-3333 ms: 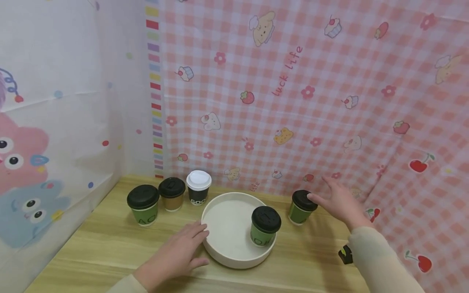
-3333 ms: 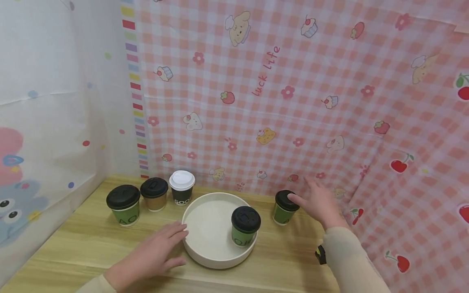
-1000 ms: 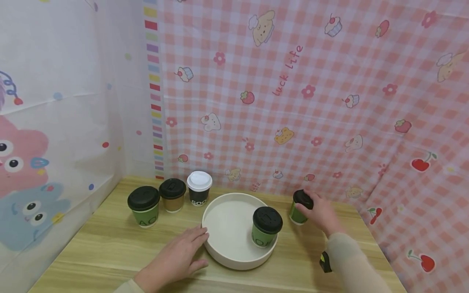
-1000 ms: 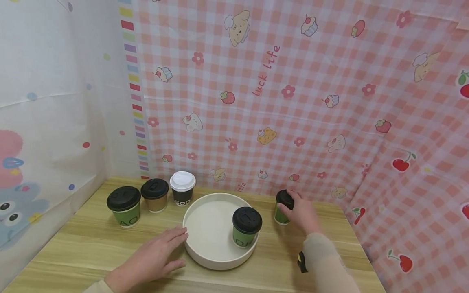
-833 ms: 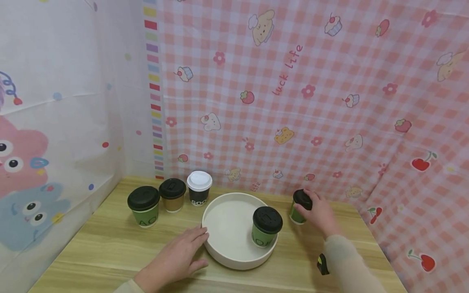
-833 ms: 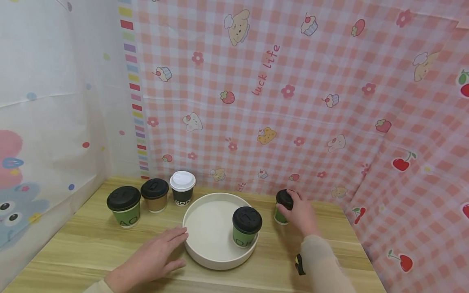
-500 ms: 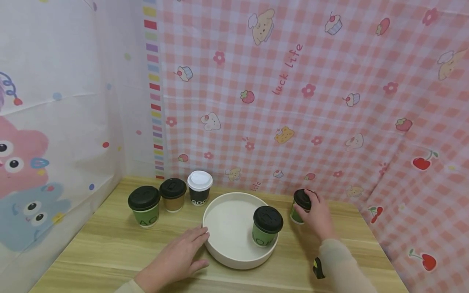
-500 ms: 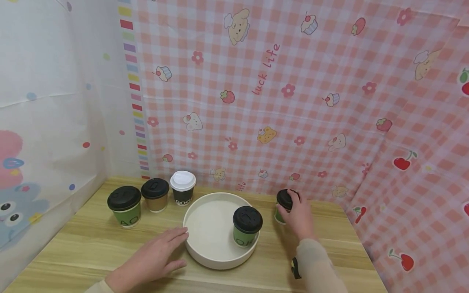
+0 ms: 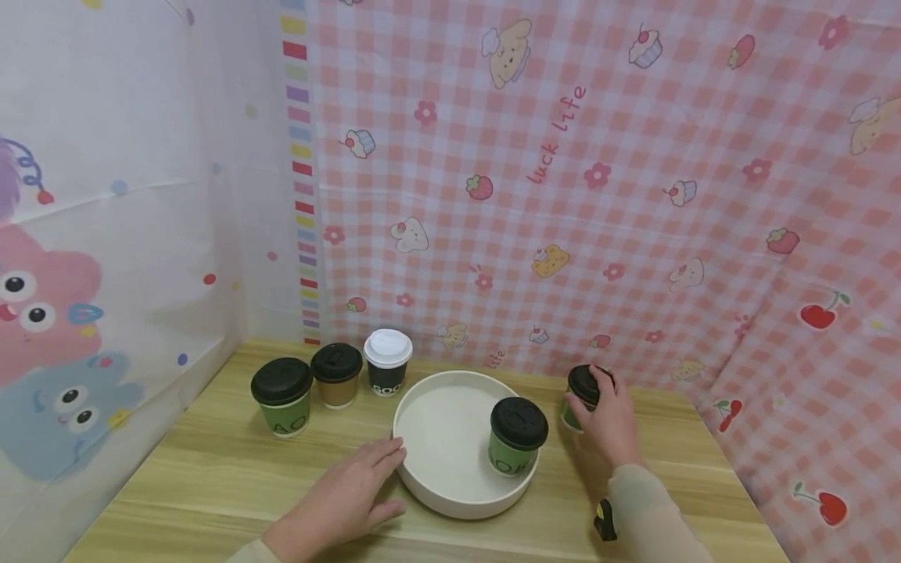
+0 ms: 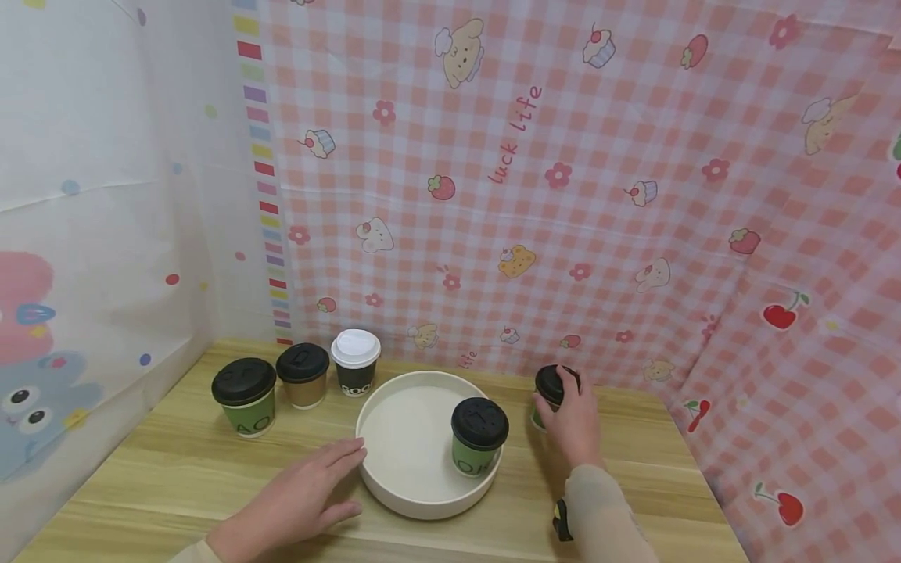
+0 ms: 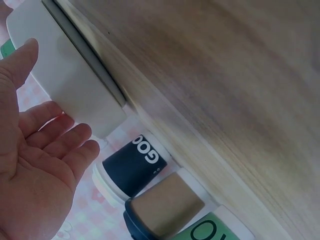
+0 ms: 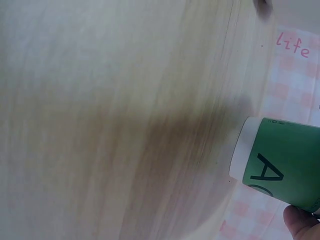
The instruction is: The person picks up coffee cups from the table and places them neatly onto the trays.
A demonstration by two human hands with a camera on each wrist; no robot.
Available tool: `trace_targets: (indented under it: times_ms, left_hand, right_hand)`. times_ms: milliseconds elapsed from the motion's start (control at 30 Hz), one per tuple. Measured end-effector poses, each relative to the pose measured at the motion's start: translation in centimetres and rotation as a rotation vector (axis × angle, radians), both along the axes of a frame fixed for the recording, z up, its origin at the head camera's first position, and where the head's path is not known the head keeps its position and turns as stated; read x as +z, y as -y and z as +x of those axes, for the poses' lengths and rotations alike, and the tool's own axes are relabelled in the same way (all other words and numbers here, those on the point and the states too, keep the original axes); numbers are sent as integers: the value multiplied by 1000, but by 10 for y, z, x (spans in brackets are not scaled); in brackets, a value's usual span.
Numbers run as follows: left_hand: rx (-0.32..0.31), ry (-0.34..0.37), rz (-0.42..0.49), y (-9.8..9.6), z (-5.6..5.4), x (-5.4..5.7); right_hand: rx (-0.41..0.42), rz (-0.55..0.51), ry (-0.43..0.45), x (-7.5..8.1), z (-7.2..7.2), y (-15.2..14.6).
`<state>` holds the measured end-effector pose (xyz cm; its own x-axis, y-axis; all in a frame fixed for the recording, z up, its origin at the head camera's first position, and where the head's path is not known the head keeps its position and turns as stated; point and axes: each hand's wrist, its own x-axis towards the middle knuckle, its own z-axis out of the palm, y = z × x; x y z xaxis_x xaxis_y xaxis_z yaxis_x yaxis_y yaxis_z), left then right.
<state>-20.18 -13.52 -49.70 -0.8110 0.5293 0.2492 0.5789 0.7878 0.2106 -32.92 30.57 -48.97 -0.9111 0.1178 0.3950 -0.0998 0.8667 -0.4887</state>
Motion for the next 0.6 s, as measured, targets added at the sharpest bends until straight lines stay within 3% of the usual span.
trace_targets:
  times_ms: [600]
  left_hand:
    - [15, 44, 28, 0, 1, 1]
  right_hand:
    - [-11, -38, -35, 4, 4, 4]
